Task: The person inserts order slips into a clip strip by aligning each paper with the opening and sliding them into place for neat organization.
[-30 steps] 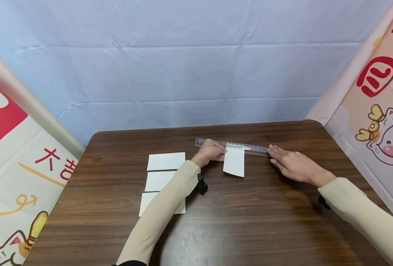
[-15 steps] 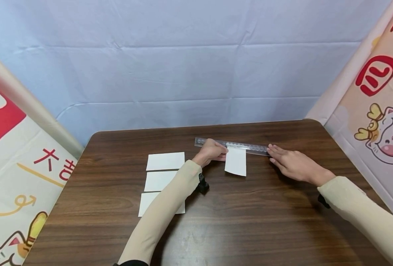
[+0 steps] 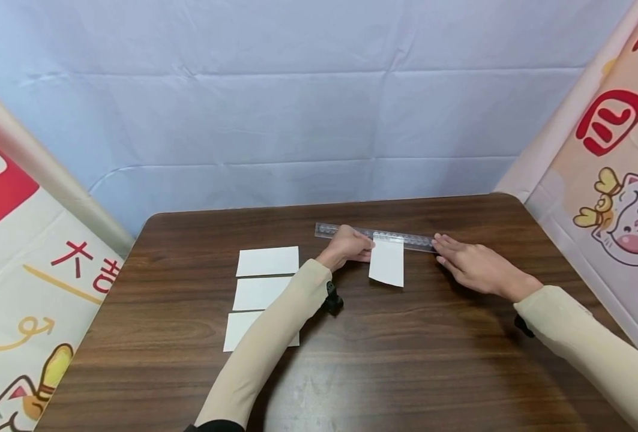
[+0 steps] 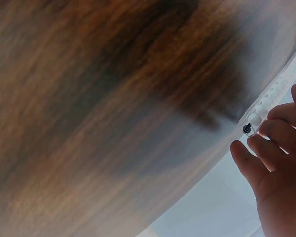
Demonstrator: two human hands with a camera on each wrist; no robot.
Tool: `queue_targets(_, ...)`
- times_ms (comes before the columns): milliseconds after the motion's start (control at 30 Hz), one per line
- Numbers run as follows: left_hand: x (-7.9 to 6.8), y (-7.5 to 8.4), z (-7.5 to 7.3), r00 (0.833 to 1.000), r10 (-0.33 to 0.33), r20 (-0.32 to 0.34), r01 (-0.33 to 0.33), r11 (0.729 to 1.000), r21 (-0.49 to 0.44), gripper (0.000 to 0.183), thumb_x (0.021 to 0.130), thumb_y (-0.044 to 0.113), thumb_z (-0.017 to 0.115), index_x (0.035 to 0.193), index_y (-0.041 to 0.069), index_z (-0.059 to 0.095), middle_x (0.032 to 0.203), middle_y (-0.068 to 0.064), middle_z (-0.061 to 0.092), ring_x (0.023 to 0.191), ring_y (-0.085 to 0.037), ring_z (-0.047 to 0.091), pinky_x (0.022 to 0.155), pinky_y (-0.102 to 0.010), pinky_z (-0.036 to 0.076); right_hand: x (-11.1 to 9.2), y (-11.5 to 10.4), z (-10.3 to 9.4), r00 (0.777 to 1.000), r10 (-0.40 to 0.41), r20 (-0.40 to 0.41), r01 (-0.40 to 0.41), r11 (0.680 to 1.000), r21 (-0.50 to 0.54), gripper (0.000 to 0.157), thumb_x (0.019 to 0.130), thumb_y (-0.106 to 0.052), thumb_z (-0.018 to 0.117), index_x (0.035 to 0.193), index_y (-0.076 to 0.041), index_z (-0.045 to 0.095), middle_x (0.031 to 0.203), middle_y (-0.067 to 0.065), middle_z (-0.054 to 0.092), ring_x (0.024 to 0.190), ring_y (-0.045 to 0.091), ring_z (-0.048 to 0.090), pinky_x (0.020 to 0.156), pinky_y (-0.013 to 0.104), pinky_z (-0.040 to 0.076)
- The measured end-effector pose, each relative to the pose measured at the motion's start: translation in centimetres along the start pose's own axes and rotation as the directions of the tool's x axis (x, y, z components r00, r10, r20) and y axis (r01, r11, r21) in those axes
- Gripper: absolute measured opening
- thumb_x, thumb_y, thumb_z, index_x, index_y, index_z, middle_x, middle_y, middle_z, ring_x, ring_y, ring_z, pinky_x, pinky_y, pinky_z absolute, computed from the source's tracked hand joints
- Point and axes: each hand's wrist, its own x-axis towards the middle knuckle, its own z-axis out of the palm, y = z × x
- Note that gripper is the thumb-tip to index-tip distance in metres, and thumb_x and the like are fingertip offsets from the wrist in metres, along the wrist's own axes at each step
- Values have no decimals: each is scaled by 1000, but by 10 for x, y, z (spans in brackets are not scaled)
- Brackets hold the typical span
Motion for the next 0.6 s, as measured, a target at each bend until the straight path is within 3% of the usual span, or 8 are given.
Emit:
queue_targets(333,0,1,1,1000,10,-9,-10,1000,18,18,101,4,69,113,-8,76,94,-17,75,73,-17,76,72,-28,68,1,0,1,1000,17,-6,-17,1000,4,52,111,-20,54,154,7,46,162,31,41,149,46,45,111,62,51)
queue_targets(600,-1,2,5,1000,6,7,-6,1000,-6,17,100,2,69,111,-9,76,90,-14,73,67,-13,72,71,-28,68,2,2,5,999,-18,-52,18,1000,-12,51,109,-19,58,151,9,50,158,32,46,145,48,49,108,62,53)
